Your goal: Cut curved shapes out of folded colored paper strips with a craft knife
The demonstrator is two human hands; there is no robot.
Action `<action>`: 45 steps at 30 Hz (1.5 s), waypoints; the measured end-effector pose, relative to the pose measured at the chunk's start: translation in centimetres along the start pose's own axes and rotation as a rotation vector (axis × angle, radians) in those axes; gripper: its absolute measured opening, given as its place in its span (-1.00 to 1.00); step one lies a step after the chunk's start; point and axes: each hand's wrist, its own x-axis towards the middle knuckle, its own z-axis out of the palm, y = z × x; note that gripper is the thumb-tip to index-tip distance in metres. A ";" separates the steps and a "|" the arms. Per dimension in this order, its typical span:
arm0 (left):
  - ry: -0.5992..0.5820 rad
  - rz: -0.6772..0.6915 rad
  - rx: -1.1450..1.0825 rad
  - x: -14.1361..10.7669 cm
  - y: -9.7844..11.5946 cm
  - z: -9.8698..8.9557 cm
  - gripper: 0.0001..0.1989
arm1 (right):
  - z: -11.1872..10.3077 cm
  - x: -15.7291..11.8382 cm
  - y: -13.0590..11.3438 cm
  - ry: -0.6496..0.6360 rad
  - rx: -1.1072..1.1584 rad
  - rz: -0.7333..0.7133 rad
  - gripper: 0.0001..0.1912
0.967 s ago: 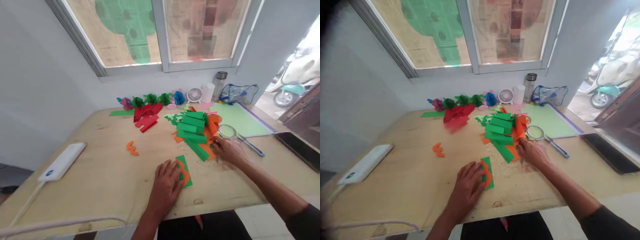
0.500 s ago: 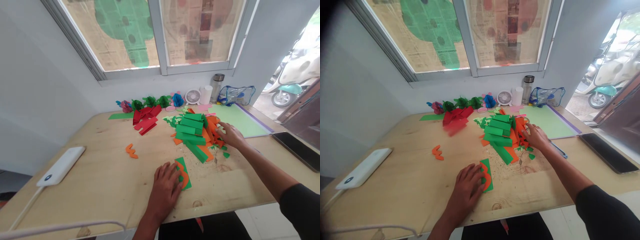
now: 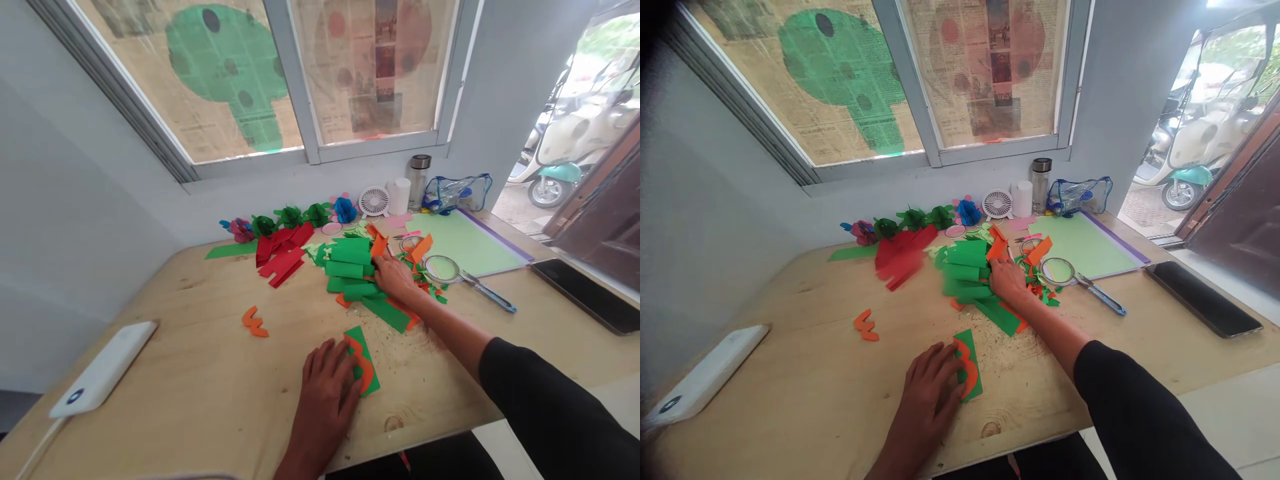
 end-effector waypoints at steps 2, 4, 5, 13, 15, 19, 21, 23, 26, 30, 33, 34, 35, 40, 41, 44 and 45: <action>0.011 0.000 0.004 0.0 0.0 0.0 -0.68 | -0.1 -0.2 -0.3 0.006 0.007 -0.020 -0.63; 0.021 -0.001 0.002 0.0 0.1 0.0 -0.69 | -0.6 -0.5 0.0 0.023 0.019 -0.035 -0.62; 0.027 -0.002 0.000 0.1 0.1 0.0 -0.69 | -1.1 -0.7 0.5 0.036 0.027 -0.036 -0.61; 0.006 -0.022 -0.031 0.1 0.5 -0.2 -0.70 | -4.5 0.0 7.5 0.095 -0.044 0.117 -0.61; 0.000 -0.027 -0.032 0.2 0.6 -0.3 -0.69 | -4.0 0.7 8.2 0.053 -0.092 0.106 -0.64; -0.008 -0.041 -0.040 0.2 0.7 -0.5 -0.69 | -2.5 2.0 7.9 -0.011 -0.211 -0.054 -0.62; -0.009 -0.046 -0.045 0.3 0.8 -0.6 -0.68 | -2.1 2.5 7.5 -0.024 -0.278 -0.153 -0.61; -0.007 -0.047 -0.050 0.3 0.9 -0.7 -0.68 | -2.0 2.9 7.3 -0.035 -0.342 -0.254 -0.61; 0.003 -0.061 -0.077 0.4 1.0 -0.8 -0.73 | -2.2 3.6 7.3 -0.053 -0.426 -0.382 -0.61; -0.003 -0.104 -0.127 0.5 1.2 -0.8 -0.77 | -2.7 4.7 7.6 -0.057 -0.491 -0.511 -0.86; -0.019 -0.123 -0.153 0.5 1.3 -0.8 -0.76 | -3.2 5.4 7.7 -0.064 -0.517 -0.584 -0.81; -0.024 -0.124 -0.161 0.5 1.3 -0.9 -0.76 | -3.5 5.5 7.7 -0.063 -0.522 -0.607 -0.79; -0.028 -0.123 -0.166 0.5 1.4 -0.9 -0.76 | -3.7 5.4 7.7 -0.061 -0.525 -0.631 -0.78; -0.013 -0.117 -0.142 0.5 1.4 -1.0 -0.79 | -4.7 3.6 7.7 -0.059 -0.499 -0.765 -0.76; -0.014 -0.118 -0.136 0.6 1.4 -1.0 -0.79 | -4.8 3.2 7.7 -0.065 -0.489 -0.788 -0.76; -0.027 -0.124 -0.151 0.6 1.4 -1.1 -0.79 | -4.5 2.4 7.8 -0.073 -0.463 -0.825 -0.73; -0.030 -0.128 -0.161 0.6 1.5 -1.1 -0.79 | -4.4 2.3 7.9 -0.073 -0.455 -0.825 -0.73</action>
